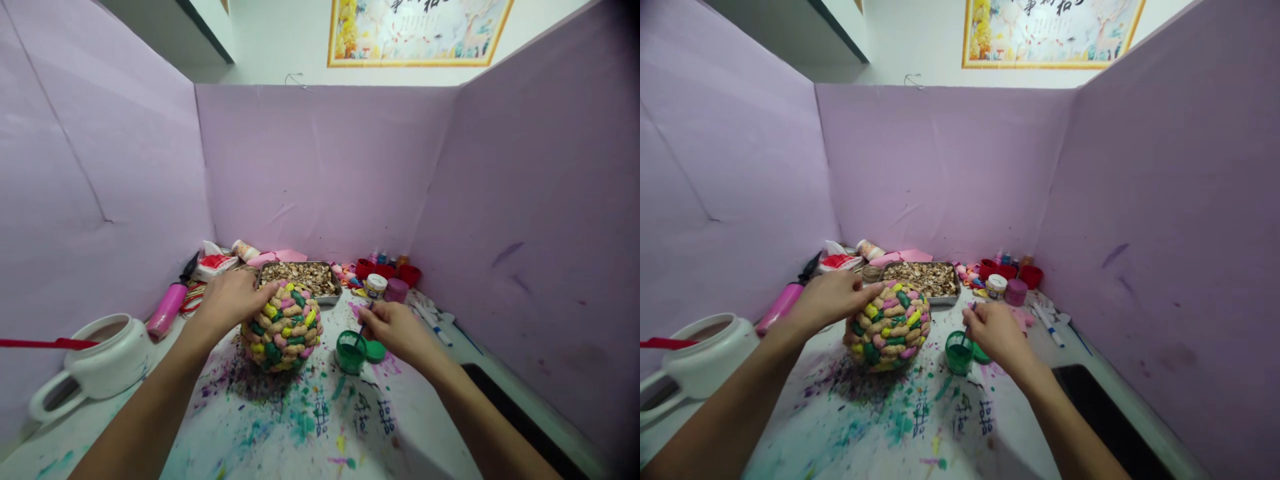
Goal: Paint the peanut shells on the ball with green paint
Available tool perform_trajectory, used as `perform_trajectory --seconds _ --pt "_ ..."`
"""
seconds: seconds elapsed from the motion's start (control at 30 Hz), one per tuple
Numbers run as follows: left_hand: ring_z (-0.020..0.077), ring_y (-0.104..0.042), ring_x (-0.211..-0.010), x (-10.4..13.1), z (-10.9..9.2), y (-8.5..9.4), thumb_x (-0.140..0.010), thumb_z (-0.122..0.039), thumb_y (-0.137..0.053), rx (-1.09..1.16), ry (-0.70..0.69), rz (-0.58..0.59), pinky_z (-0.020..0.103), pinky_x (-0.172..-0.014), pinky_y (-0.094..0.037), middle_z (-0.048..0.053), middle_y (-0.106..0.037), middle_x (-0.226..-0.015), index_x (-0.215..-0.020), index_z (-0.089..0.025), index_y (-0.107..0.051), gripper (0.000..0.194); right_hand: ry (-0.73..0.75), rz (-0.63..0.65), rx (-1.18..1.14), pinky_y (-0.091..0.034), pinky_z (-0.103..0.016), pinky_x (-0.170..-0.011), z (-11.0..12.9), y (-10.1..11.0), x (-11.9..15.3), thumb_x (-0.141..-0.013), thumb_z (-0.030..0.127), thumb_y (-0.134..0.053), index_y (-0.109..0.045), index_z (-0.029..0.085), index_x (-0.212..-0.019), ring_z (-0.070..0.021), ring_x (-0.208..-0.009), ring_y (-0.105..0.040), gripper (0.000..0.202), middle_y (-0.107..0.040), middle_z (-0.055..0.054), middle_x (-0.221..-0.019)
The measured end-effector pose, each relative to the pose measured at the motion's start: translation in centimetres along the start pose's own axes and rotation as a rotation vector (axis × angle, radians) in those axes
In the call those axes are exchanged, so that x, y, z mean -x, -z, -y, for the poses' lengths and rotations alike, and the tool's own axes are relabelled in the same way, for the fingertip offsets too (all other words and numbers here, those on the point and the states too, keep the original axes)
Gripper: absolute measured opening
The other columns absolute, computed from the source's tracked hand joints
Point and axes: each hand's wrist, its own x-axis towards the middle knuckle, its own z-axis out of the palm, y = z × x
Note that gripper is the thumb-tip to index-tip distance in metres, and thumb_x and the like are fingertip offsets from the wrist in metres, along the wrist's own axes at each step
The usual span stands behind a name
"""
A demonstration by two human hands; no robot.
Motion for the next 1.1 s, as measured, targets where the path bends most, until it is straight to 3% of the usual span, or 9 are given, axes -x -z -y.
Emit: perform_trajectory --seconds 0.13,0.27,0.43,0.6,0.87,1.1 --pt "0.0357 -0.066 -0.078 0.1 -0.3 0.0 -0.081 -0.066 -0.028 -0.002 0.018 -0.008 0.037 -0.061 -0.043 0.017 -0.072 -0.080 -0.079 -0.016 -0.070 0.065 -0.028 0.027 -0.013 -0.026 -0.021 -0.032 -0.5 -1.0 -0.2 -0.079 0.031 -0.055 -0.053 0.020 -0.040 -0.0111 -0.030 -0.046 0.040 -0.060 -0.002 -0.038" --pt "0.0370 -0.066 -0.081 0.2 -0.5 0.1 -0.082 -0.063 -0.028 -0.008 0.020 0.002 0.039 -0.064 -0.044 0.017 -0.072 -0.083 -0.081 -0.015 -0.071 0.064 -0.061 -0.027 -0.058 -0.039 -0.022 -0.037 -0.5 1.0 -0.3 -0.084 0.039 -0.048 -0.059 0.018 -0.050 -0.0141 -0.039 -0.057 0.041 -0.065 -0.004 -0.046" --pt "0.0373 -0.065 -0.084 0.3 -0.5 0.1 -0.083 -0.062 -0.028 -0.022 0.022 -0.008 0.039 -0.066 -0.045 0.017 -0.072 -0.085 -0.084 -0.015 -0.071 0.063 -0.108 -0.242 -0.518 -0.055 -0.027 -0.051 0.8 3.3 0.2 -0.078 0.051 -0.059 -0.065 0.017 -0.066 -0.0170 -0.049 -0.066 0.037 -0.068 -0.003 -0.053" --pt "0.0391 -0.066 -0.082 0.3 -0.6 0.0 -0.082 -0.063 -0.027 -0.036 0.023 -0.012 0.041 -0.065 -0.045 0.019 -0.072 -0.084 -0.084 -0.014 -0.072 0.067 -0.041 -0.296 -0.863 -0.059 -0.027 -0.056 2.9 2.4 1.1 -0.074 0.054 -0.066 -0.067 0.017 -0.071 -0.0166 -0.051 -0.068 0.037 -0.070 -0.003 -0.055" --pt "0.0374 -0.066 -0.081 0.4 -0.7 0.0 -0.081 -0.063 -0.030 -0.035 0.043 -0.023 0.040 -0.064 -0.045 0.018 -0.073 -0.083 -0.082 -0.015 -0.072 0.064 0.082 -0.276 -0.886 -0.059 -0.023 -0.058 4.5 0.2 2.3 -0.080 0.047 -0.063 -0.068 0.017 -0.072 -0.0143 -0.055 -0.070 0.032 -0.071 -0.003 -0.062" --pt "0.0370 -0.066 -0.079 0.4 -0.8 0.1 -0.082 -0.062 -0.030 -0.031 0.039 -0.030 0.039 -0.064 -0.045 0.017 -0.073 -0.081 -0.080 -0.014 -0.072 0.063 0.183 -0.297 -0.673 -0.056 -0.026 -0.060 4.1 -0.4 2.5 -0.088 0.038 -0.054 -0.068 0.018 -0.075 -0.0162 -0.061 -0.071 0.028 -0.072 -0.004 -0.067"
